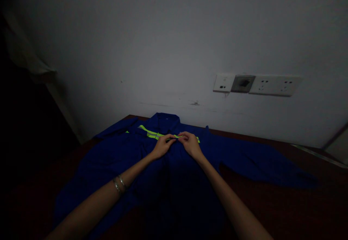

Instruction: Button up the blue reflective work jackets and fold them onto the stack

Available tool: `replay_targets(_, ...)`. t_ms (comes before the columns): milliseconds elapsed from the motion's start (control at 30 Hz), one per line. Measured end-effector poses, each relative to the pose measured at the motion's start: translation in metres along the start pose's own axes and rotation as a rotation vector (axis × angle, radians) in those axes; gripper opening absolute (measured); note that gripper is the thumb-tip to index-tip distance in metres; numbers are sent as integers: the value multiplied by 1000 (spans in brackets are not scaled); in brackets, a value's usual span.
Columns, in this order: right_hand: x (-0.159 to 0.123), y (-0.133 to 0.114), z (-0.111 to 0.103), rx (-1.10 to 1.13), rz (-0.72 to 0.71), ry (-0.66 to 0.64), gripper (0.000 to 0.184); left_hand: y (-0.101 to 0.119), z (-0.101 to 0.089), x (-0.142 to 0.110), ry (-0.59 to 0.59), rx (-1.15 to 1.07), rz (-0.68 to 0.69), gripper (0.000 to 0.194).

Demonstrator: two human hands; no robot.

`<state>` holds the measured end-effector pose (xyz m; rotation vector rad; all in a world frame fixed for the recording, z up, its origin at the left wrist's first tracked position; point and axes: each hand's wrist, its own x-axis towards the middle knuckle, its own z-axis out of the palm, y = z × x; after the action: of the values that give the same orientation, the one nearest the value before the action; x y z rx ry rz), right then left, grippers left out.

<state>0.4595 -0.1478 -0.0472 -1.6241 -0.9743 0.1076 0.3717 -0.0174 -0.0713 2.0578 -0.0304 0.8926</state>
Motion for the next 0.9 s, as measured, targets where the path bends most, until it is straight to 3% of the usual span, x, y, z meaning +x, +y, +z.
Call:
replay_targets(133,3,5,-4,-3,52,3,25,-3,0,0,109,11,-39,13)
replay_targets(333,8,16,-9,-64,270,-38,26,-15,-3,2,240,-30,-180,15)
replay_targets(567,4,-2,-22,-279,155,-16,27,-26,-7,7,249,-23,-276,19)
replay_targets(700,-14,-15,-64,-466,45,46,23,-32,-8,9,184,40,-249,20)
replay_targets(800,-38,-16,-115,-684,42,93,24,-33,-9,10,134,86,-233,23)
replay_targets(900,-72,-8,-173,-1024,130,87,29,-29,-9,9,102,145,-230,26)
